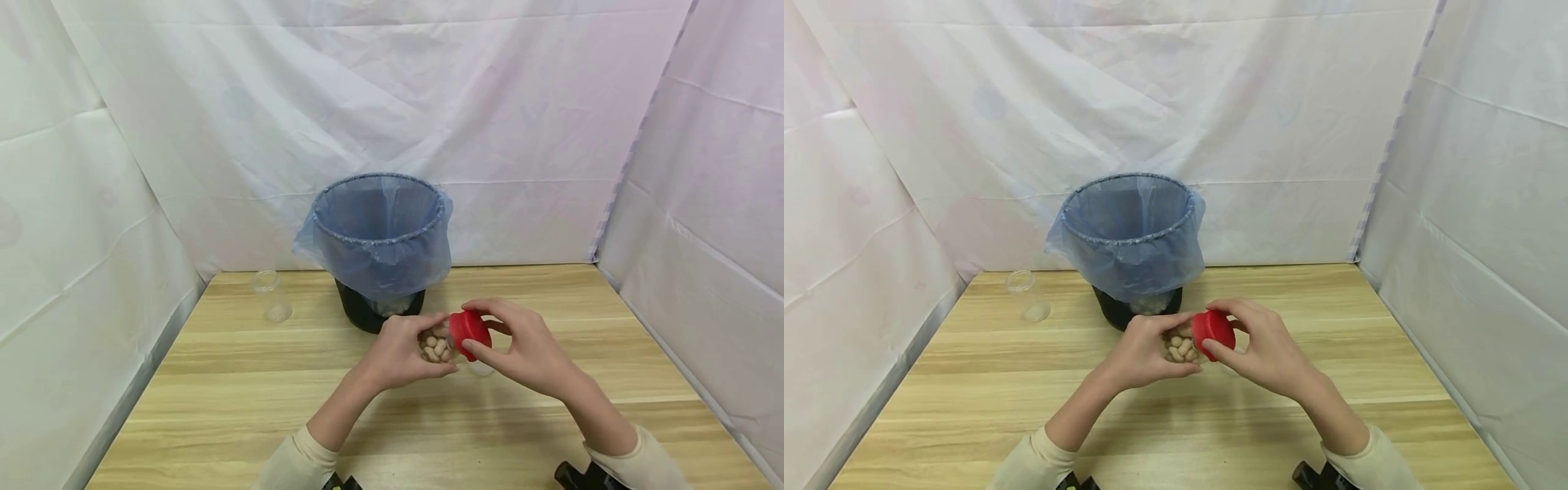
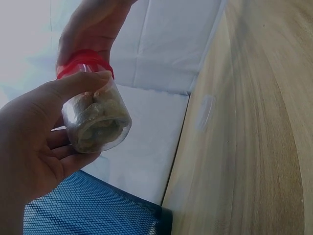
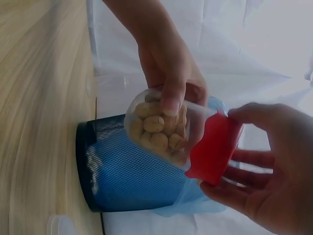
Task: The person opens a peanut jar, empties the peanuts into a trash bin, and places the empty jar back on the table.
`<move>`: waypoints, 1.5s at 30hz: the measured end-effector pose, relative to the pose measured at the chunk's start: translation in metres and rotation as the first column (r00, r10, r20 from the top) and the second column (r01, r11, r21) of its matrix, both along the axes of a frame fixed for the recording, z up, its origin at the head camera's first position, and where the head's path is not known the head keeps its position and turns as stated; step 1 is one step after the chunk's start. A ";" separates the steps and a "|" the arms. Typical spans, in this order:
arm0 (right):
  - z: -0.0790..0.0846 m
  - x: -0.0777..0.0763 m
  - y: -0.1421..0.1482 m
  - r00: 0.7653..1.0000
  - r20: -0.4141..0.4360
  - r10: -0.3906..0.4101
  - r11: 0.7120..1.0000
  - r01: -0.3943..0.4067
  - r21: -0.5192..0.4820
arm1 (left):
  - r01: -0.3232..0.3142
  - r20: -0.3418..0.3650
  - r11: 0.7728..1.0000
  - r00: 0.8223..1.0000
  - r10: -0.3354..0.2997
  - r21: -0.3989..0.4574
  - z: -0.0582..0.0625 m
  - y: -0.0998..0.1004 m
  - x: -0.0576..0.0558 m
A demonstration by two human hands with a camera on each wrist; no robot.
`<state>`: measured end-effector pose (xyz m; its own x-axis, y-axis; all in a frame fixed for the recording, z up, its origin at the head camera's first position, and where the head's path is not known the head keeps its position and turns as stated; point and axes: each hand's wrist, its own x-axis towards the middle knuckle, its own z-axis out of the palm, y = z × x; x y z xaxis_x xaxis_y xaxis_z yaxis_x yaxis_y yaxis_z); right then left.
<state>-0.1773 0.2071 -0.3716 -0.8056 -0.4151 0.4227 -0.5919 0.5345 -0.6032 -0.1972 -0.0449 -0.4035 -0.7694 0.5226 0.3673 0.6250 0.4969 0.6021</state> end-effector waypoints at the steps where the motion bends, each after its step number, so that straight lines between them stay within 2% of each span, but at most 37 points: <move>1: 0.000 -0.001 0.001 1.000 -0.019 0.023 1.000 -0.023 0.004 | 0.003 0.007 1.000 1.000 -0.003 0.006 0.000 0.000 0.000; 4: 0.000 -0.004 0.002 0.996 -0.053 0.070 0.997 -0.070 0.018 | 0.004 0.020 1.000 1.000 -0.004 0.009 0.000 -0.001 -0.001; 7: -0.001 -0.005 0.002 0.996 -0.037 0.077 0.997 -0.076 0.011 | 0.001 0.015 1.000 1.000 -0.001 -0.002 -0.001 -0.001 -0.001; 11: -0.001 -0.003 0.001 1.000 0.027 0.000 1.000 0.000 -0.008 | -0.001 0.011 1.000 1.000 0.001 -0.008 -0.001 -0.001 -0.001; 15: 0.000 -0.001 0.000 0.993 0.084 -0.078 0.996 0.080 -0.026 | -0.003 0.009 1.000 1.000 0.003 -0.018 -0.001 0.000 -0.001; 21: 0.000 -0.001 0.000 0.990 0.113 -0.084 0.995 0.089 -0.044 | -0.008 0.006 0.999 1.000 0.009 -0.031 0.000 0.000 0.000; 25: 0.001 -0.002 0.002 0.995 0.090 -0.041 0.999 0.044 -0.032 | -0.005 0.009 0.999 1.000 0.005 -0.034 0.000 0.000 -0.001; 28: 0.001 -0.004 0.005 0.999 0.035 0.022 1.000 -0.022 -0.008 | -0.002 0.005 0.999 1.000 0.003 -0.037 0.000 0.000 -0.001; 32: 0.001 -0.008 0.008 0.992 -0.030 0.122 0.992 -0.122 0.015 | 0.001 0.008 0.999 1.000 -0.001 -0.035 0.000 0.000 -0.001; 35: 0.000 -0.009 0.009 0.987 -0.036 0.156 0.988 -0.156 0.008 | 0.002 0.014 1.000 1.000 -0.001 -0.031 0.000 0.000 -0.001; 37: 0.000 -0.009 0.008 0.990 -0.022 0.139 0.990 -0.139 0.002 | 0.000 0.013 0.999 1.000 0.001 -0.033 0.000 0.000 -0.001; 41: -0.002 -0.006 0.005 0.999 0.047 0.026 1.000 -0.025 -0.001 | 0.000 0.005 0.999 1.000 0.000 -0.038 0.000 0.001 -0.001; 45: -0.002 -0.004 0.001 0.991 0.112 -0.068 0.997 0.070 -0.012 | 0.004 0.004 0.999 1.000 -0.004 -0.038 0.000 0.001 0.000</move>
<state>-0.1809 0.2084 -0.3737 -0.8746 -0.3510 0.3346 -0.4825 0.5619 -0.6719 -0.1974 -0.0438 -0.4039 -0.7687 0.5392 0.3441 0.6246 0.5169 0.5854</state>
